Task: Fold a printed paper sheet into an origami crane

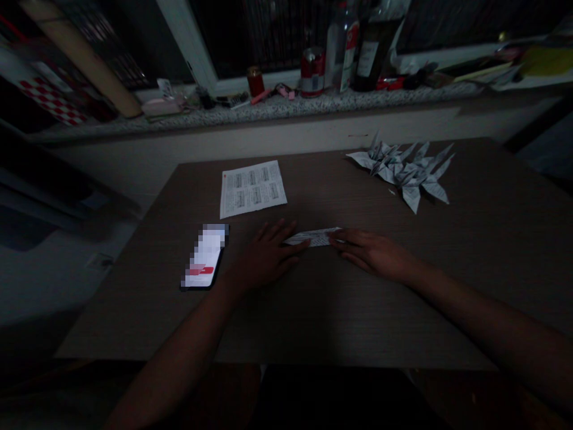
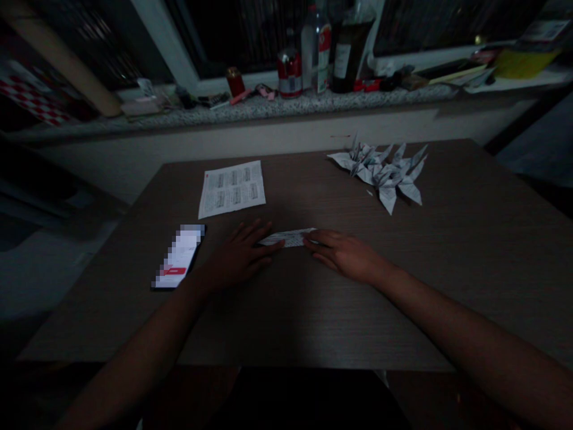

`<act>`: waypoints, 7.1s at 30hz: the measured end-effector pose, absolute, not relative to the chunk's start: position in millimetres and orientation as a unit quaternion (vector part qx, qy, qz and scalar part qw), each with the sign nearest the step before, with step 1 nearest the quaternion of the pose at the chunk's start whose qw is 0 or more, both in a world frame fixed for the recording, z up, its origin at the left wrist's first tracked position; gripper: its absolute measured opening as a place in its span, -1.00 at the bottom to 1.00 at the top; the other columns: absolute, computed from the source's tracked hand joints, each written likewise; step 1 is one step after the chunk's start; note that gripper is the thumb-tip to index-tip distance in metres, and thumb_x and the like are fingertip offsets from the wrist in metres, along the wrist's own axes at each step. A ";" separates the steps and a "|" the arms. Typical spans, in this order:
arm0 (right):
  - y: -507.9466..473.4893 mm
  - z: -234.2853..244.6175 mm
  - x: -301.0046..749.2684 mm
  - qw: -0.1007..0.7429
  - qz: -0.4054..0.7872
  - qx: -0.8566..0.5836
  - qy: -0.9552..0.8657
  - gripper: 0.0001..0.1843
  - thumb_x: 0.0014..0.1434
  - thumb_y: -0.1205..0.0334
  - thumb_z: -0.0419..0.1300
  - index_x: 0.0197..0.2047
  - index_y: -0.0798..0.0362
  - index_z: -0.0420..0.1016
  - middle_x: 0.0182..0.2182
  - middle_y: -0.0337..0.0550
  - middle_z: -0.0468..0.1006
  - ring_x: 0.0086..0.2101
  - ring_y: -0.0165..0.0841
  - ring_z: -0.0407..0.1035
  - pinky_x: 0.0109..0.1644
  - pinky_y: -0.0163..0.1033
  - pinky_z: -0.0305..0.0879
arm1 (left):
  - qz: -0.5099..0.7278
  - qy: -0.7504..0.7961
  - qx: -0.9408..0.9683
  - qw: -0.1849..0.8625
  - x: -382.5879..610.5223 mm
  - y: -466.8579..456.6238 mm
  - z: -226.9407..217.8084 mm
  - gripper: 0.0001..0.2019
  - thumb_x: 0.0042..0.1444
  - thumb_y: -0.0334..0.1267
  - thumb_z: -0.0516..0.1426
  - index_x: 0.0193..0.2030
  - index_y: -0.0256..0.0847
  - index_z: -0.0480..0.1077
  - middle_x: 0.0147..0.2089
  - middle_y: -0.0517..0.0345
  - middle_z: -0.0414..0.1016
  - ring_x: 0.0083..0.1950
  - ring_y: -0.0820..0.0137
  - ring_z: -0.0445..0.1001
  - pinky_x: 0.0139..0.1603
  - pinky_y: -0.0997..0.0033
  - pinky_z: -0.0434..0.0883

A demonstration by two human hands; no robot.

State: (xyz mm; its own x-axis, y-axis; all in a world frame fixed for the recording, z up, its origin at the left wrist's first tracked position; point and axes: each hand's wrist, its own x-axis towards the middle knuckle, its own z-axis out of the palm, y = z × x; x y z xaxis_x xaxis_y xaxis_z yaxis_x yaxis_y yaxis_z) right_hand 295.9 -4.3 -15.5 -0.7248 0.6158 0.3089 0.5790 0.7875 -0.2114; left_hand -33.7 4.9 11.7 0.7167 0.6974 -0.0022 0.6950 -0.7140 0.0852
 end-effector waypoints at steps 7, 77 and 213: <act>1.4 -13.0 305.2 0.208 0.123 -0.300 -0.923 -0.57 0.44 0.30 0.12 0.31 -0.02 0.49 0.32 0.00 0.45 0.26 -0.15 0.40 0.33 0.02 0.40 | 0.085 0.334 0.937 0.063 -26.1 11.9 10.0 -0.58 0.47 -0.09 0.04 0.41 0.11 0.33 0.56 0.07 0.12 0.55 0.08 0.12 0.51 -0.14 0.14; 2.8 -11.2 280.7 0.290 0.210 -0.324 -0.876 -0.78 0.41 0.25 0.18 0.02 -0.06 0.64 0.09 -0.03 0.62 0.07 -0.18 0.54 0.15 -0.04 0.50 | 0.198 0.314 0.919 0.135 13.7 11.3 -13.3 -0.75 0.43 -0.27 0.10 0.17 -0.13 0.49 0.24 0.00 0.50 0.21 0.20 0.49 0.24 0.11 0.44; -6.8 18.0 274.1 0.336 0.511 -0.516 -0.600 -0.63 0.05 -0.14 0.43 -0.26 -0.02 0.68 -0.36 -0.15 0.67 -0.30 -0.21 0.53 -0.13 -0.10 0.40 | 0.236 0.427 0.767 0.417 33.9 -8.7 15.9 -0.72 0.35 -0.02 0.14 -0.13 -0.18 0.54 -0.22 0.18 0.58 -0.22 0.36 0.51 -0.18 0.40 0.38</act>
